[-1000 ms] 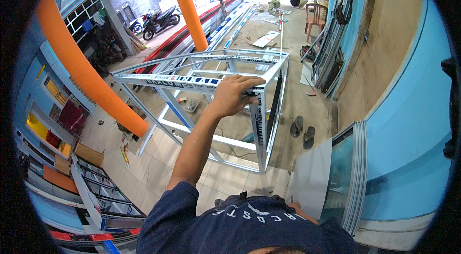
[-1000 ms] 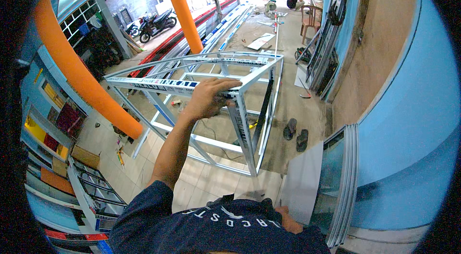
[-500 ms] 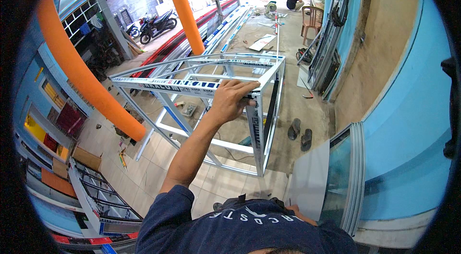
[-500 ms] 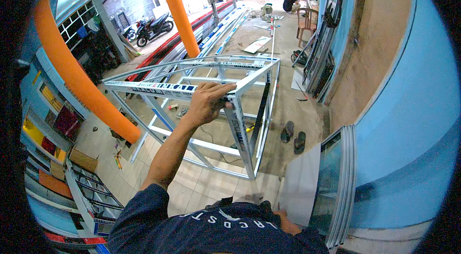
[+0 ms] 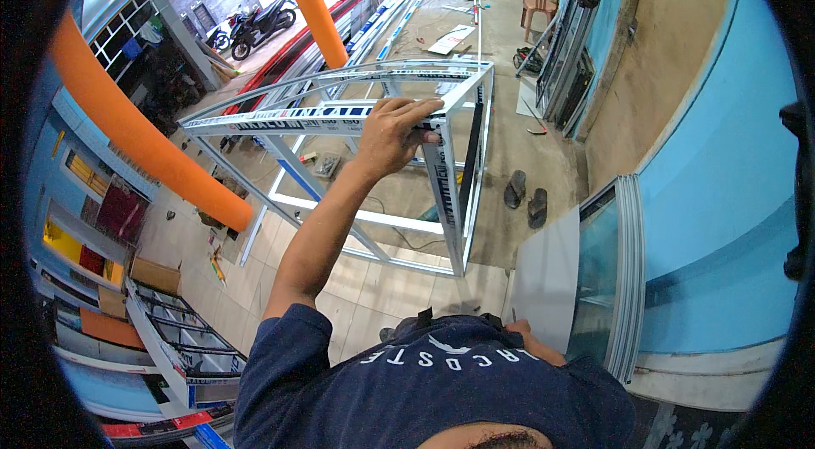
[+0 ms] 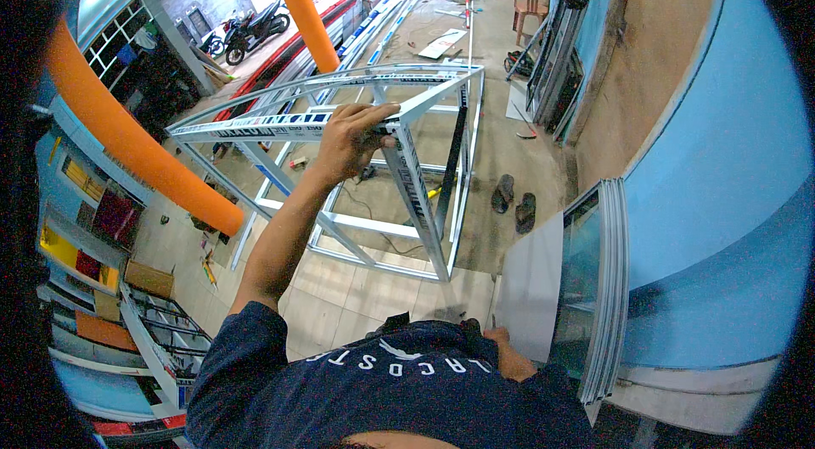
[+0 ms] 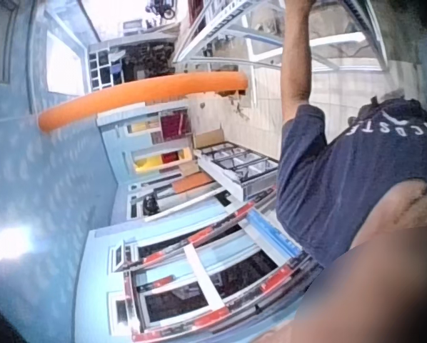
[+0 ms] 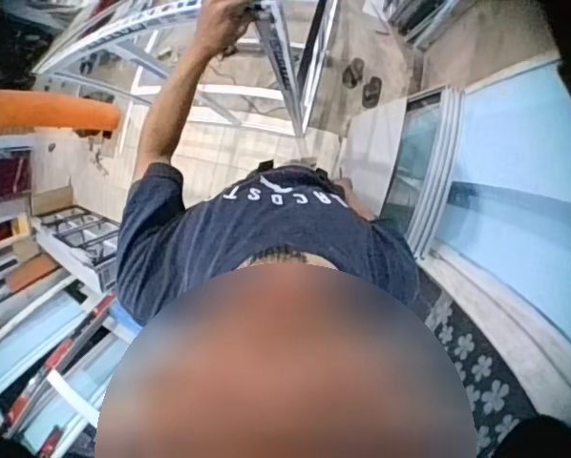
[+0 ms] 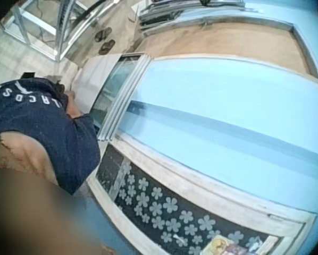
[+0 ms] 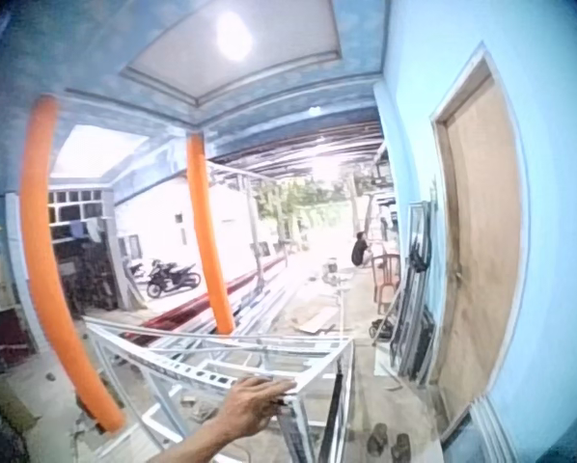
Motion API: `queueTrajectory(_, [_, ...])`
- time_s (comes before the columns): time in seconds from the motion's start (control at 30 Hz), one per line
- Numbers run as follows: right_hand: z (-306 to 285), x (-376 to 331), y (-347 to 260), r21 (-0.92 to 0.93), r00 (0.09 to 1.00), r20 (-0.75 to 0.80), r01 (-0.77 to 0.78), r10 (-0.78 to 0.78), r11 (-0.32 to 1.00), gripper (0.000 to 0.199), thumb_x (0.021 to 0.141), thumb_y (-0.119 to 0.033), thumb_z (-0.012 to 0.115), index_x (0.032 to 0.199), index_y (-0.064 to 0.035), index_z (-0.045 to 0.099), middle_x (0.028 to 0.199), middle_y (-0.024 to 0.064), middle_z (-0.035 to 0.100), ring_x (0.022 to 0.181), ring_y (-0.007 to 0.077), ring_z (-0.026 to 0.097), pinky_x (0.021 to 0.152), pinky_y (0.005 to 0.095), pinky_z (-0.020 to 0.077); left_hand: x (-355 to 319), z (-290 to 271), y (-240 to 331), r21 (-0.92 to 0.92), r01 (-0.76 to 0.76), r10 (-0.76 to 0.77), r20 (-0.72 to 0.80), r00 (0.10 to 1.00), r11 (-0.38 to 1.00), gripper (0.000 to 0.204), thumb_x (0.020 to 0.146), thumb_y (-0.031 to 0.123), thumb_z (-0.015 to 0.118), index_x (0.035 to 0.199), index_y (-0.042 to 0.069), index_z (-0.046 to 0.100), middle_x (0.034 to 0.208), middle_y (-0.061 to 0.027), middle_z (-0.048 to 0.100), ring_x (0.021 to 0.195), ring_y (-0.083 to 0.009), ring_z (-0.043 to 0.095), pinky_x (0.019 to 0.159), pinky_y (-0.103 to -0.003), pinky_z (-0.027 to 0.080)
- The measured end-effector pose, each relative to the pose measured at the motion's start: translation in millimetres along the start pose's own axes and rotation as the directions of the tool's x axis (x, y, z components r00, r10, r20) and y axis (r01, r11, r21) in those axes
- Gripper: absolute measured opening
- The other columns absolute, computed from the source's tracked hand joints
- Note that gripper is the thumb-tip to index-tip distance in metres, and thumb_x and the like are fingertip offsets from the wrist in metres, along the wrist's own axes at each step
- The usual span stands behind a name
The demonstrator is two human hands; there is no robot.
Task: The person measures and marks aluminum profiles, then fits them into a partially assembled frame structure. They use a tape measure and marker to mark cut lines, and handle multiple profile pieces to assemble the frame.
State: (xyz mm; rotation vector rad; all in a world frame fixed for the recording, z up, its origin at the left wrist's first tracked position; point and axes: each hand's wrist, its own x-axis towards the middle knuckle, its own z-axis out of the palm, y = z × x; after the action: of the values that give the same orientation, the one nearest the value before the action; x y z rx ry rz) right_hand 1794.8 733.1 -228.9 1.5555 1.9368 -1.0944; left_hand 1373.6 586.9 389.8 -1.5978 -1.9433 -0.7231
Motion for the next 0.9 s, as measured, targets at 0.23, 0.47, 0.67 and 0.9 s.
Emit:
queueTrajectory(0.23, [-2.4, -12.7, -3.3, 0.025, 0.999, 0.017, -0.043, 0.043, 0.999, 0.043, 0.073, -0.030, 0.078, 0.095, 0.0060, 0.076, 0.102, 0.0255, 0.075, 0.099, 0.0360, 0.074, 0.086, 0.0432, 0.0585, -1.3, 5.4, 1.5, 0.004, -0.019, 0.019, -0.068, 0.998, 1.000, 0.050, 0.078, 0.029, 0.082, 0.125, 0.015, 0.071, 0.122, -0.0041, 0.074, 0.105, -0.0274, 0.068, 0.091, -0.040, 0.050])
queueTrajectory(0.47, [6.4, -19.6, -1.0, -0.025, 0.999, 0.004, -0.041, 0.041, 0.999, 0.045, 0.073, -0.032, 0.078, 0.097, 0.0055, 0.076, 0.107, 0.0252, 0.074, 0.104, 0.0356, 0.073, 0.089, 0.0429, 0.0579, -2.9, 8.1, 2.5, 0.003, -0.039, 0.039, -0.093, 0.995, 0.999, 0.054, 0.076, 0.021, 0.084, 0.128, 0.017, 0.070, 0.114, -0.0089, 0.075, 0.105, -0.0301, 0.068, 0.092, -0.041, 0.050])
queueTrajectory(0.67, [4.8, -15.3, -16.3, -0.064, 0.998, 0.058, -0.010, 0.014, 0.998, 0.055, 0.072, -0.041, 0.076, 0.106, 0.0019, 0.076, 0.118, 0.0233, 0.071, 0.113, 0.0347, 0.069, 0.096, 0.0421, 0.0556, 2.3, -3.7, 11.3, -0.028, 0.105, -0.104, 0.058, 0.993, 0.994, 0.056, 0.074, 0.019, 0.085, 0.128, 0.019, 0.070, 0.112, -0.0071, 0.075, 0.105, -0.0273, 0.067, 0.091, -0.039, 0.049])
queueTrajectory(0.9, [20.0, -20.0, 1.2, -0.022, 0.995, 0.011, -0.099, 0.099, 0.995, 0.055, 0.069, -0.040, 0.082, 0.101, 0.0047, 0.076, 0.110, 0.0259, 0.073, 0.108, 0.0354, 0.071, 0.092, 0.0435, 0.0569, 3.9, 5.3, 9.4, -0.023, -0.018, 0.017, -0.048, 0.999, 1.000, 0.052, 0.076, 0.016, 0.083, 0.126, 0.016, 0.071, 0.117, -0.0058, 0.075, 0.100, -0.0273, 0.068, 0.089, -0.040, 0.050])
